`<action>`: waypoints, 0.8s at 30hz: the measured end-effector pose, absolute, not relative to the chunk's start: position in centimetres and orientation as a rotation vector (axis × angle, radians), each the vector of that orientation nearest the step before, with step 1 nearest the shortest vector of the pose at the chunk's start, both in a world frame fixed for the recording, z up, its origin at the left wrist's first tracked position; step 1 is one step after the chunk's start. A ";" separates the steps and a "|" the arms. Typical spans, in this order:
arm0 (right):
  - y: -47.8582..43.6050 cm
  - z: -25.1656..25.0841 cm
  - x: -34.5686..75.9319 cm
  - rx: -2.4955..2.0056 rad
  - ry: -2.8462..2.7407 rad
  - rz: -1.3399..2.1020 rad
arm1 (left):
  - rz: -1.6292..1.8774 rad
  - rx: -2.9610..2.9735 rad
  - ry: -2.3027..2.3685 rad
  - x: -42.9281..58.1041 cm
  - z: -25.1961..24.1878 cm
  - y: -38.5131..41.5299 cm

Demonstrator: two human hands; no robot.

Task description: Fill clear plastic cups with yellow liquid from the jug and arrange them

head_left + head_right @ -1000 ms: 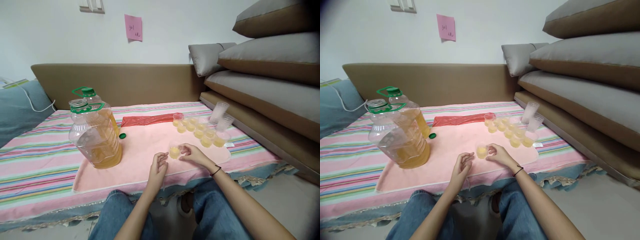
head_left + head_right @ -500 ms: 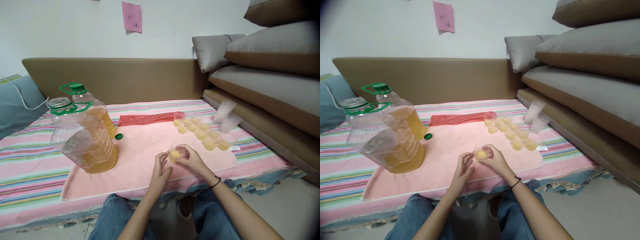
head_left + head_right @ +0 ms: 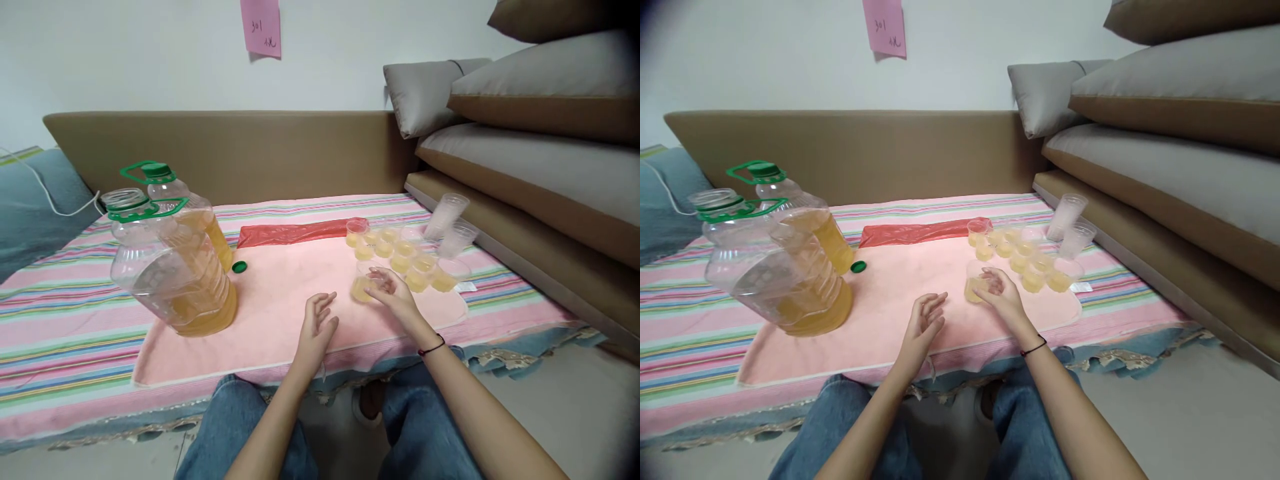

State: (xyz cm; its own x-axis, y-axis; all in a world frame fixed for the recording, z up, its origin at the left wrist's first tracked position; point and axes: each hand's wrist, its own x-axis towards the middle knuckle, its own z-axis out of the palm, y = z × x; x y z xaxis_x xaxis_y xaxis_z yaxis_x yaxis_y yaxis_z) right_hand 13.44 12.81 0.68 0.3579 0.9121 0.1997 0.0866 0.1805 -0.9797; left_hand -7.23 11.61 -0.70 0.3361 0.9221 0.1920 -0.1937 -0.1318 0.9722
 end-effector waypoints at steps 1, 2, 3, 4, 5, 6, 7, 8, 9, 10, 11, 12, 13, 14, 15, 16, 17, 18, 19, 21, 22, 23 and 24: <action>12.9 0.7 13.7 -1.243 -1.035 0.768 | 1.127 1.354 0.742 -7.2 -0.8 11.7; 13.0 0.7 13.9 -1.231 -1.020 0.766 | 1.126 1.360 0.746 -7.1 -0.8 11.9; 13.2 0.6 14.0 -1.219 -1.007 0.765 | 1.125 1.368 0.749 -6.9 -0.8 12.0; 13.3 0.6 14.2 -1.209 -0.996 0.762 | 1.124 1.380 0.750 -6.7 -0.7 12.3; 13.4 0.6 14.3 -1.199 -0.987 0.758 | 1.122 1.394 0.747 -6.3 -0.6 12.6; 13.4 0.7 14.4 -1.190 -0.981 0.752 | 1.122 1.409 0.742 -5.9 -0.4 12.9; 13.5 0.7 14.4 -1.182 -0.977 0.745 | 1.125 1.422 0.736 -5.4 -0.1 13.3; 13.5 0.8 14.4 -1.177 -0.975 0.737 | 1.132 1.433 0.732 -4.8 0.2 13.8; 13.5 0.8 14.3 -1.173 -0.975 0.728 | 1.144 1.439 0.731 -4.1 0.5 14.2; 13.5 0.9 14.3 -1.171 -0.979 0.719 | 1.158 1.442 0.734 -3.4 0.8 14.6; 13.5 1.0 14.2 -1.170 -0.985 0.709 | 1.173 1.444 0.737 -2.7 1.1 15.0; 13.6 1.0 14.1 -1.169 -0.992 0.697 | 1.186 1.445 0.742 -1.9 1.4 15.4; 13.6 1.0 14.0 -1.169 -1.002 0.684 | 1.195 1.447 0.743 -1.1 1.6 15.7; 13.7 0.9 14.0 -1.169 -1.012 0.670 | 1.200 1.449 0.743 -0.4 1.8 15.9; 13.8 0.9 13.9 -1.172 -1.022 0.654 | 1.201 1.452 0.742 0.3 1.9 16.1; 13.9 0.8 14.0 -1.177 -1.033 0.637 | 1.200 1.454 0.743 0.9 2.0 16.2; 14.0 0.7 14.0 -1.183 -1.044 0.619 | 1.198 1.455 0.748 1.4 2.1 16.3; 14.0 0.6 14.1 -1.192 -1.055 0.600 | 1.197 1.456 0.756 1.8 2.2 16.4; 14.1 0.5 14.2 -1.201 -1.066 0.581 | 1.196 1.456 0.770 2.2 2.2 16.5; 14.3 0.3 14.4 -1.223 -1.091 0.540 | 1.196 1.456 0.802 2.7 2.4 16.7; 14.4 0.2 14.5 -1.235 -1.103 0.520 | 1.197 1.458 0.818 2.9 2.5 16.8; 14.4 0.0 14.6 -1.248 -1.112 0.502 | 1.198 1.461 0.833 3.0 2.5 16.9; 14.5 -0.1 14.7 -1.261 -1.117 0.486 | 1.199 1.467 0.846 3.2 2.6 17.0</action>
State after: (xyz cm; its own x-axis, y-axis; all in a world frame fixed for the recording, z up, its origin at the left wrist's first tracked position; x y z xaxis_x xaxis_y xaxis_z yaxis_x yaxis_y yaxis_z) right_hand 14.75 14.51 -0.09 0.4297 0.8140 0.3908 0.2688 0.2979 -0.9160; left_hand 3.20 17.01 2.61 0.2582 0.9334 0.2491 -0.0790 -0.2365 0.9684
